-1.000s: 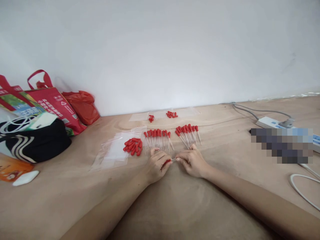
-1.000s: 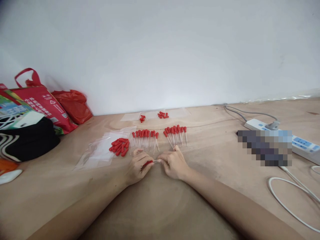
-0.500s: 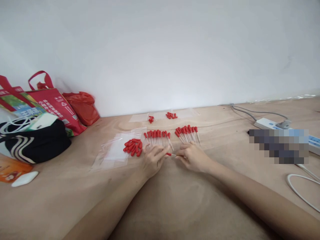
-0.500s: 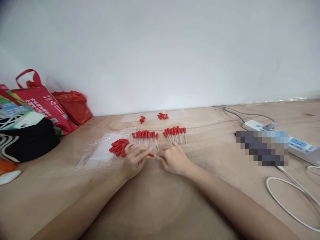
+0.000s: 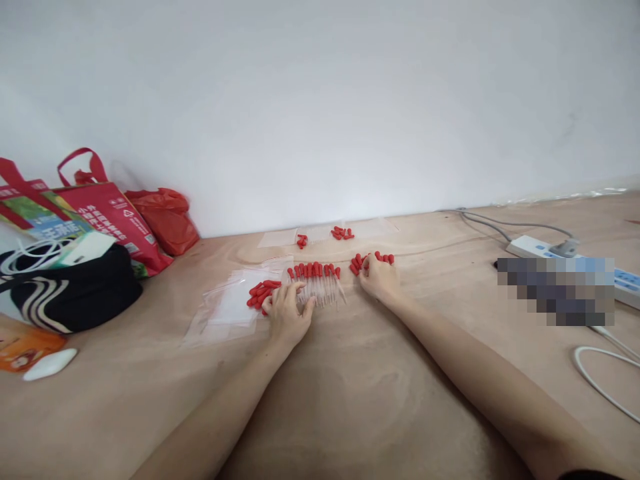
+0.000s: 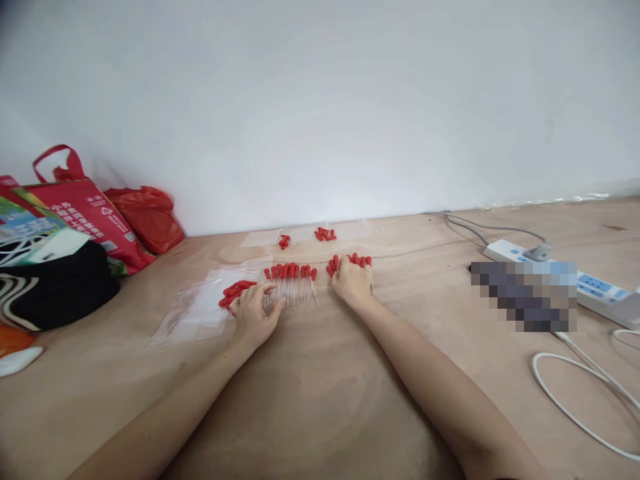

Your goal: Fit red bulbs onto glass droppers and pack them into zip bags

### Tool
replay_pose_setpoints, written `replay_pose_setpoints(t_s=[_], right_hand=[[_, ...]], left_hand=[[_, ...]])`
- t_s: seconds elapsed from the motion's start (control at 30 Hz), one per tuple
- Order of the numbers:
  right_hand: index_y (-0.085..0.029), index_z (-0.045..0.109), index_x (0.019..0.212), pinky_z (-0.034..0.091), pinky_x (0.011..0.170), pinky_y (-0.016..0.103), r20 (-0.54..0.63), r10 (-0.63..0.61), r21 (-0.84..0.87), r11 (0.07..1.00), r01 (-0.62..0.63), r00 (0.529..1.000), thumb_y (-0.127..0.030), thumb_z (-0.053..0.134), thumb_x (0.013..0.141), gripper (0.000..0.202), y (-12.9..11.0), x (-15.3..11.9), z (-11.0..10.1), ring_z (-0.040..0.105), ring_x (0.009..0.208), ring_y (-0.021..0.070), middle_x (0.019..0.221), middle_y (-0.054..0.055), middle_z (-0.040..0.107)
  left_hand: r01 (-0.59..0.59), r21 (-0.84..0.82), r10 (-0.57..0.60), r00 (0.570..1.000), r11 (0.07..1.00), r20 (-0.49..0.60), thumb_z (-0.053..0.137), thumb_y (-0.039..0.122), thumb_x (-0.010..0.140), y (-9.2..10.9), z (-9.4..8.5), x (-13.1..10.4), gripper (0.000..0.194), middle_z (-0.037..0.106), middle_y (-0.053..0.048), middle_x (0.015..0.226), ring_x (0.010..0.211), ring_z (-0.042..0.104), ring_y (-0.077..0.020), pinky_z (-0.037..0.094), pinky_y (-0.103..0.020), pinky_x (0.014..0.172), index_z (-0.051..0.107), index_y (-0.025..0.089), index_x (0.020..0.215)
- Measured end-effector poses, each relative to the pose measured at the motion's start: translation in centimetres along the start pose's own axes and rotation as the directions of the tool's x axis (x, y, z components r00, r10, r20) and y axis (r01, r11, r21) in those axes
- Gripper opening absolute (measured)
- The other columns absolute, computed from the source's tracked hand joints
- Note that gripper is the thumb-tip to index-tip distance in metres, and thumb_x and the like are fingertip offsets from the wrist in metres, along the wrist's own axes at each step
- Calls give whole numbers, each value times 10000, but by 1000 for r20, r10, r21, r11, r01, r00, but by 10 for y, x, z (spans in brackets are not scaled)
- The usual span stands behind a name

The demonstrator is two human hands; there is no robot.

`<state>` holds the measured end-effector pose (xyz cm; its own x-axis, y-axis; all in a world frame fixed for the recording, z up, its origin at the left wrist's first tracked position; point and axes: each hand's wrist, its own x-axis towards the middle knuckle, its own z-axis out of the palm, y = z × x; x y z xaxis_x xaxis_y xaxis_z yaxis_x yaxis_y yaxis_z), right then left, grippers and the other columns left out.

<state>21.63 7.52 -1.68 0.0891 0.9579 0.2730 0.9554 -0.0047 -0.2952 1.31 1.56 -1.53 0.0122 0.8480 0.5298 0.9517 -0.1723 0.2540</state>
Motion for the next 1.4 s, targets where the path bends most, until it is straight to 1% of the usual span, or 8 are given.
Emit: replay_pose_setpoints(t_s=[0.13,0.27,0.4,0.5,0.67,0.9,1.13,1.4], right_hand=[[-163,526,835,220,799,355,-25,-35,-27,999,34,999,-326,397,792,212,-2,-1,0,559,792,215,778,79,641],[-177,530,803,212,766,339,-62,-113,34,993,115,992,-402,405,790,258,-16,-8,-1,562,746,200,737,60,641],[-156,524,859,213,744,325,4,-150,49,988,149,989,-468,432,757,340,-35,-12,6,574,712,203,704,70,644],[-141,518,902,208,737,324,45,-149,22,989,148,988,-384,440,761,292,-41,-12,11,584,727,211,731,87,653],[-146,512,920,202,717,316,47,-142,7,990,142,989,-286,396,788,224,-35,-8,12,586,724,202,733,79,654],[-159,521,904,193,717,323,20,-113,-43,993,113,993,-282,386,794,213,-22,-6,6,574,707,203,734,69,649],[-165,535,898,192,719,325,-38,-84,-26,996,83,996,-286,386,790,220,-13,-3,-2,555,749,210,755,74,644],[-164,546,894,194,723,335,3,-133,-63,989,133,991,-294,395,785,227,-15,-7,-4,543,750,209,745,82,641]], left_hand=[[34,13,-34,999,999,5,554,305,733,-2,0,2,246,590,-42,901,907,494,-234,261,-381,793,535,217,962],[63,22,-63,998,998,4,561,311,727,-1,0,2,239,584,-44,880,899,495,-236,260,-382,792,544,215,945],[48,36,-48,999,998,12,555,308,731,0,-1,2,229,580,-43,886,895,497,-232,261,-382,788,547,213,939],[45,51,-47,999,998,23,549,309,733,-1,0,2,215,579,-46,892,906,492,-236,261,-385,790,551,218,927],[38,51,-40,999,998,32,550,308,728,-1,1,3,206,577,-48,897,913,490,-239,262,-387,788,561,223,914],[41,52,-43,998,998,37,561,309,726,-1,1,2,175,577,-41,901,919,485,-231,255,-386,792,573,233,883],[39,61,-43,997,997,56,559,306,732,1,-2,1,167,577,-47,921,932,477,-233,251,-390,804,576,230,879],[42,55,-47,996,998,78,546,315,734,2,-3,2,161,575,-51,925,934,475,-238,249,-397,809,576,234,871]])
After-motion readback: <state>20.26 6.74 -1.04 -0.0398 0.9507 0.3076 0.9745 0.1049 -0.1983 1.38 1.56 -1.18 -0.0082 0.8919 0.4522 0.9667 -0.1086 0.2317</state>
